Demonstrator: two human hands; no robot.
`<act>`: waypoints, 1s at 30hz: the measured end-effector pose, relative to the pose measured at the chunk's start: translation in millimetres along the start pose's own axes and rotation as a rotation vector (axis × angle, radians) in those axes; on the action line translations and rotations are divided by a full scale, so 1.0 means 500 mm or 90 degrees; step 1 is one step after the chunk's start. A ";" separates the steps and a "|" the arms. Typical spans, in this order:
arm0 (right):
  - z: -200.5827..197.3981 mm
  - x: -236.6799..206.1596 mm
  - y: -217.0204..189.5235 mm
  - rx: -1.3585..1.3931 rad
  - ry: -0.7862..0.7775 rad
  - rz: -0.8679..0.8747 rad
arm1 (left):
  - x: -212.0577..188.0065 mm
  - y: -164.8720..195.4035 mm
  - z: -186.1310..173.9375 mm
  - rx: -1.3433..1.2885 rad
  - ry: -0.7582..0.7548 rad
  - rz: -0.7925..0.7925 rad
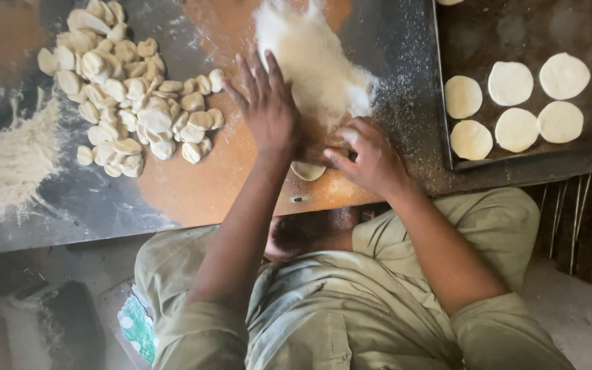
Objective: The person rolls small dough balls into flat circular discs using a wooden rolling pin on a floured metal surface. They repeatedly dip each piece in flour, roll it, and place the finished discs onto a nearby tray.
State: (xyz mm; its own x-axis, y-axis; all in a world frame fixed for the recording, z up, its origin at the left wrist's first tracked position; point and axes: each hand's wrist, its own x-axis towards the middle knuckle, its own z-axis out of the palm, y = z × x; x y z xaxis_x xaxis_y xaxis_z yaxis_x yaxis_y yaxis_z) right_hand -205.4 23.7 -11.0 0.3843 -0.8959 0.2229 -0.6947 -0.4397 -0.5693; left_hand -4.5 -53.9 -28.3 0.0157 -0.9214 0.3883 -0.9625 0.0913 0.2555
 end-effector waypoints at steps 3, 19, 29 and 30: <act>0.001 -0.019 -0.002 0.025 -0.055 0.072 | -0.044 0.010 -0.008 0.061 0.044 0.100; -0.085 -0.105 -0.037 0.011 -0.152 -0.020 | -0.119 0.054 -0.105 -0.247 -0.403 0.168; -0.065 -0.122 -0.030 0.090 -0.152 0.008 | -0.168 -0.012 -0.122 -0.055 -0.228 0.032; -0.052 -0.112 -0.034 0.066 -0.120 -0.010 | -0.163 -0.020 -0.114 -0.035 -0.235 -0.006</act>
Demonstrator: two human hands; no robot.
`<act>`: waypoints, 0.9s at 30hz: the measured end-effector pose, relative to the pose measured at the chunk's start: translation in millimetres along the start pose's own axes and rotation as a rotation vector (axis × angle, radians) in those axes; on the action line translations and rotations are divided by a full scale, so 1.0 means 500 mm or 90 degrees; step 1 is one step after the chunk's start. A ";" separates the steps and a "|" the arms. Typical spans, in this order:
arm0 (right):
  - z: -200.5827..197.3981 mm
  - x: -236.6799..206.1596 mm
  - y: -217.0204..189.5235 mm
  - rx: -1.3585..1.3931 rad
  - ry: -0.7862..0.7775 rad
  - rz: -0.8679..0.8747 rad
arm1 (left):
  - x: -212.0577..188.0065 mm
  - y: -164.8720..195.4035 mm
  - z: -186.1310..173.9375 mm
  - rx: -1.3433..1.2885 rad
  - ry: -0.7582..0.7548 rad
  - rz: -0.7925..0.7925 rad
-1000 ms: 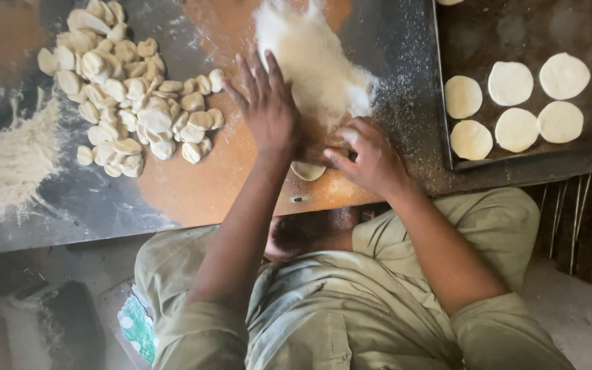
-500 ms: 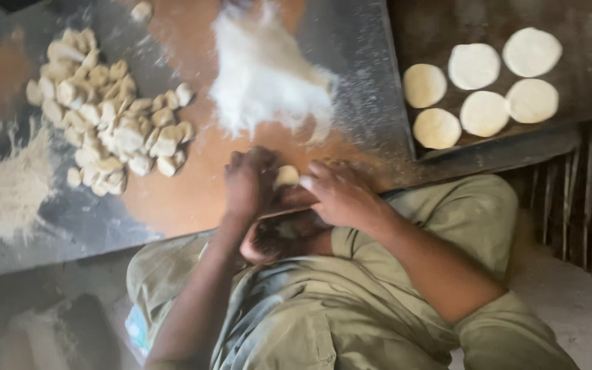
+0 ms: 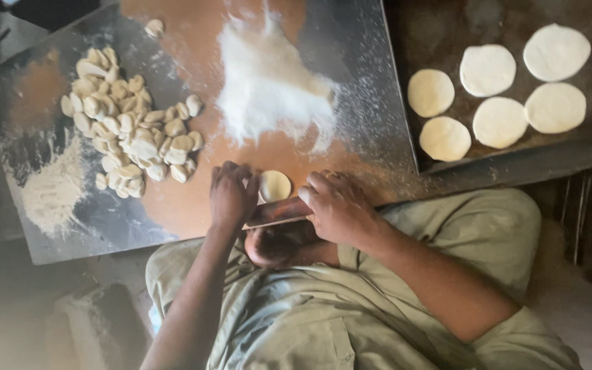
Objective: The person rolls small dough balls into flat circular discs using a wooden rolling pin on a floured metal surface. They repeatedly dip each piece in flour, roll it, and place the finished discs onto a nearby tray.
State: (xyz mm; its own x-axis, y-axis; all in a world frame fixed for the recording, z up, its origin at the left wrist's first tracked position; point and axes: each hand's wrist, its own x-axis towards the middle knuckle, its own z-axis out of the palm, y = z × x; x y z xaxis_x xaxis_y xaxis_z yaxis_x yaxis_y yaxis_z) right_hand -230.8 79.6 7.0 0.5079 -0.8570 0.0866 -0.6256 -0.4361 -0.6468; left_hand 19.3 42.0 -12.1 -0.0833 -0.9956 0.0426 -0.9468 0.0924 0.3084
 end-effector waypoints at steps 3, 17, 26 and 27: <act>0.036 0.036 -0.010 -0.042 0.043 -0.007 | 0.040 -0.011 0.026 0.064 0.118 -0.021; 0.018 0.028 -0.056 -0.162 -0.044 0.018 | -0.060 0.026 0.013 -0.146 0.148 0.138; -0.004 -0.008 0.009 -0.044 -0.088 -0.047 | 0.143 0.164 -0.041 -0.145 -0.228 0.149; -0.003 -0.009 0.014 -0.029 -0.080 -0.057 | 0.173 0.203 -0.036 -0.182 -0.111 0.251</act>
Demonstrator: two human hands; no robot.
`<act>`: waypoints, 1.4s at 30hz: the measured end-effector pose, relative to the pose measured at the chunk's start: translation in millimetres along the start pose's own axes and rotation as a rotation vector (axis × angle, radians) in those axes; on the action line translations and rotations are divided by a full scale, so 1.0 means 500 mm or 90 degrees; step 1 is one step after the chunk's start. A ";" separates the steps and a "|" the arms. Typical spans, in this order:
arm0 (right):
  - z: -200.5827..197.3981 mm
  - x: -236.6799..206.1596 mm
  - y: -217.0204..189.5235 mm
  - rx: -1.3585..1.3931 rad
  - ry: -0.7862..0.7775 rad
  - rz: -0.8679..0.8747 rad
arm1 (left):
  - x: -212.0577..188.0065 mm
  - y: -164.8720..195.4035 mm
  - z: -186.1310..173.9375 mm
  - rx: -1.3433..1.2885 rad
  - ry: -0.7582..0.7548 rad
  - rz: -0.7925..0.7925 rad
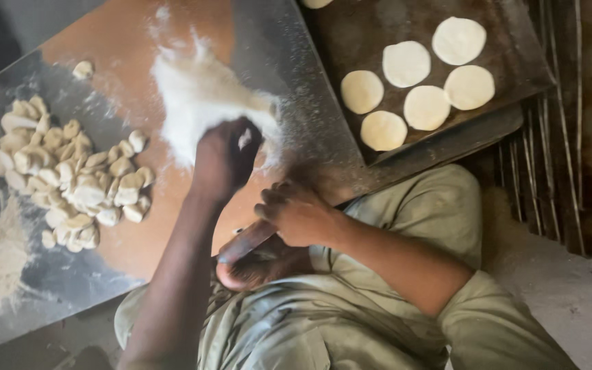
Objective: The person rolls small dough balls into flat circular discs using a wooden rolling pin on a floured metal surface. They repeatedly dip each piece in flour, roll it, and place the finished discs onto a nearby tray.
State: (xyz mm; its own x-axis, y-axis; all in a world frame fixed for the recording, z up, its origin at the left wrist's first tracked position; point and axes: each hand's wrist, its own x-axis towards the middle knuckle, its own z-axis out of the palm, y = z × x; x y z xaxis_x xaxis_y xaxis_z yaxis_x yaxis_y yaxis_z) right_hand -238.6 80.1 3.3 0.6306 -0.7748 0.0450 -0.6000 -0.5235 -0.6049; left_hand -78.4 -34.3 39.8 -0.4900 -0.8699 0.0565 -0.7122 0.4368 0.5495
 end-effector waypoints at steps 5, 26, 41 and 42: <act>0.016 -0.004 0.040 0.046 0.126 -0.092 | 0.242 0.115 0.109 0.172 0.277 0.327; -0.020 0.086 0.029 -0.162 0.045 0.281 | -0.259 -0.396 -0.167 0.308 0.235 -0.080; 0.004 0.048 0.020 -0.080 0.156 0.313 | -0.360 -0.196 -0.047 0.208 0.266 -0.155; 0.001 0.050 0.012 -0.068 0.115 0.288 | -0.343 -0.205 -0.044 0.118 0.263 -0.220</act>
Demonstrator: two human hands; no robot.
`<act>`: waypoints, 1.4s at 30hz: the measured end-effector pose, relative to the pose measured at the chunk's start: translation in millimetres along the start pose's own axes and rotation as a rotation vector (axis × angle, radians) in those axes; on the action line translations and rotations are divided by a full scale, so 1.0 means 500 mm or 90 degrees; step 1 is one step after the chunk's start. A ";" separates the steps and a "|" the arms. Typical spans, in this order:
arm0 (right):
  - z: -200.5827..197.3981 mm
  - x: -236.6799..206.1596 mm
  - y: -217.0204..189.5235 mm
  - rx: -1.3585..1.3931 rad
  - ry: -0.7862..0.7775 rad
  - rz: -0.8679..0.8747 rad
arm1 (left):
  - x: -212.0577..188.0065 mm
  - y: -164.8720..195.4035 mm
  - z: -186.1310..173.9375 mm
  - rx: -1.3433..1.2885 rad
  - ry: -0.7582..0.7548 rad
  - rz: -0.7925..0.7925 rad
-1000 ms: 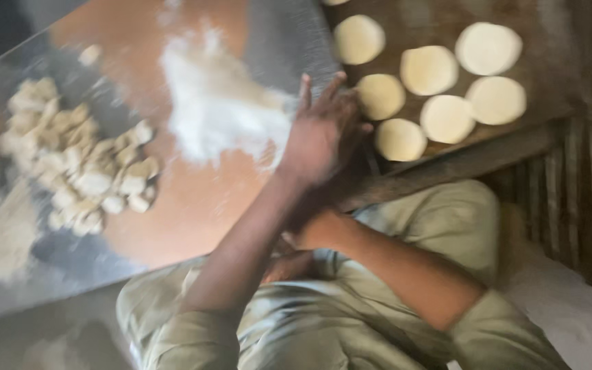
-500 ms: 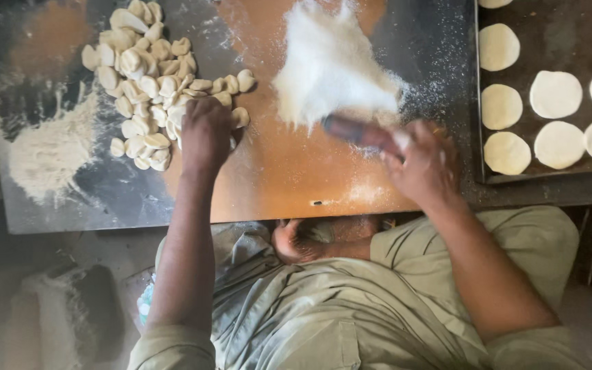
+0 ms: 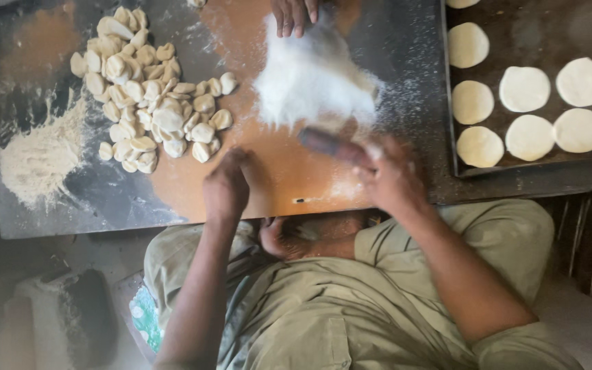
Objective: The person rolls small dough balls into flat circular discs using a wooden rolling pin on a floured metal surface. They repeatedly dip each piece in flour, roll it, and place the finished discs onto a nearby tray.
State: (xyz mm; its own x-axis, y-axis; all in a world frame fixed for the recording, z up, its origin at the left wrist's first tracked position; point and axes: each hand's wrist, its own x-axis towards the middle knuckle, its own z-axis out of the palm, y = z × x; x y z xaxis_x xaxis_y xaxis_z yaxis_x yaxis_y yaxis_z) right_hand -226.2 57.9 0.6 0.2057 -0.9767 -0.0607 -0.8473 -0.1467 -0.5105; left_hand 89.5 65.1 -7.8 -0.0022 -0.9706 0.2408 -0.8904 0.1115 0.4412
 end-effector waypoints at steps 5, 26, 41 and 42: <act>-0.022 -0.019 -0.033 -0.041 -0.212 -0.163 | 0.051 0.072 0.090 -0.105 -0.003 0.191; -0.021 -0.031 -0.042 0.012 -0.209 -0.205 | -0.039 0.159 0.082 -0.103 -0.337 0.155; 0.021 0.009 -0.025 0.055 -0.007 -0.202 | 0.037 0.142 0.145 0.038 0.069 0.042; 0.019 -0.006 -0.031 0.034 -0.054 -0.170 | 0.007 0.147 0.134 0.024 0.052 0.046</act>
State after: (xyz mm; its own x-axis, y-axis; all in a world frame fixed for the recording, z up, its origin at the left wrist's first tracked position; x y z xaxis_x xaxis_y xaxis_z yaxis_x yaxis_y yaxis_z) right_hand -209.2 64.8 0.6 0.4609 -0.8874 0.0112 -0.7311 -0.3868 -0.5620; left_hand -6.5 55.7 -32.4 -0.0306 -0.9396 0.3410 -0.9058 0.1703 0.3881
